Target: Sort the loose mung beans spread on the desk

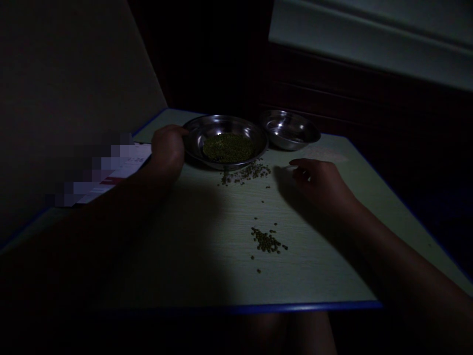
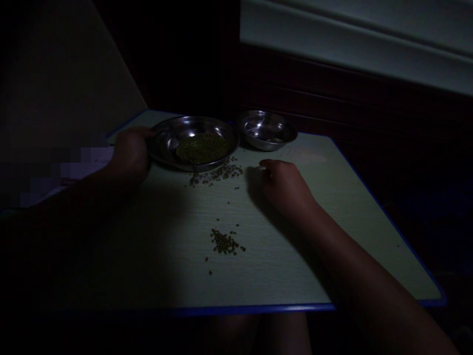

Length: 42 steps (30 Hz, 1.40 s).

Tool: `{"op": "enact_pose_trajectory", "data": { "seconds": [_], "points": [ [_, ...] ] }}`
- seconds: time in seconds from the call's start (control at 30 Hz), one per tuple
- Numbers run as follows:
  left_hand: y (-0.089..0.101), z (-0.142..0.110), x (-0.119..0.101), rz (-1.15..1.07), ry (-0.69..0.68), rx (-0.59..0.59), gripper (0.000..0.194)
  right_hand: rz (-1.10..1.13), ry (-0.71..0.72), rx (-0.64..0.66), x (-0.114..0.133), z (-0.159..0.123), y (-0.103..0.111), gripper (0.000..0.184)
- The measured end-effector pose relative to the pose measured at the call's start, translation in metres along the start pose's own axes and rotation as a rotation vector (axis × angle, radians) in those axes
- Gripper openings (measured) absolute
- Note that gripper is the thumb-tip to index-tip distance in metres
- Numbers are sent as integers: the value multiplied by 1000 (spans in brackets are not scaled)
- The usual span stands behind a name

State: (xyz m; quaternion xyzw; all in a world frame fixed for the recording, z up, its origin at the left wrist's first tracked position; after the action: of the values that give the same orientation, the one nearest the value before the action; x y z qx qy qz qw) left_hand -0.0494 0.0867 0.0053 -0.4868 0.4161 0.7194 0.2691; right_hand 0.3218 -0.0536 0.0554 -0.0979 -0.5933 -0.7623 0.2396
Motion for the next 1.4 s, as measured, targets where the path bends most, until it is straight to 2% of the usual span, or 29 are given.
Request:
{"op": "enact_pose_trajectory", "data": {
  "seconds": [0.1, 0.3, 0.4, 0.53, 0.6, 0.67, 0.77, 0.9, 1.07, 1.23, 1.4],
  "points": [
    [1, 1, 2, 0, -12, 4, 12, 56, -5, -30, -1, 1, 1, 55],
    [2, -3, -1, -28, 0, 3, 12, 79, 13, 15, 2, 3, -9, 56],
    [2, -6, -3, -72, 28, -6, 15, 35, -13, -32, -17, 8, -6, 55],
    [1, -7, -4, -57, 46, -6, 18, -68, -127, -174, -53, 14, 9, 53],
    [2, -8, -5, -35, 46, -10, 17, -67, -112, -222, -57, 14, 15, 54],
    [3, -9, -5, -26, 52, -14, 17, -41, -29, -221, -47, 13, 17, 52],
    [2, -10, -6, -15, 47, -3, 16, -38, 122, -105, -18, 9, 6, 50],
    [2, -11, -7, -22, 49, 1, 15, -78, 209, 11, 9, 4, -11, 60],
    [2, -12, -10, -19, 30, 1, 14, -87, 229, 32, 11, 6, -20, 60],
    [1, -8, -6, -69, 53, -20, 15, -42, 226, 35, 8, 6, -19, 59],
    [0, -3, -2, 0, 13, -8, 11, -2, 252, 39, 8, 4, -18, 59]
  ]
}}
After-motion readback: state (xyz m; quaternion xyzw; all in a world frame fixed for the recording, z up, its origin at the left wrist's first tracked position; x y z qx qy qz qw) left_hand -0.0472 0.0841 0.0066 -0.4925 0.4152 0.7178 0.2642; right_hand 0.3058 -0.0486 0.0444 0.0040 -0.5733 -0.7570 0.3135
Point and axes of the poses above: each hand's wrist, its own z-axis towards the middle knuckle, its own y-axis out of the back of the hand, x = y × z, the point moved 8 cm from there along z, towards the middle knuckle, and after that the axes turned 6 degrees about z, right-handed, at the moved point
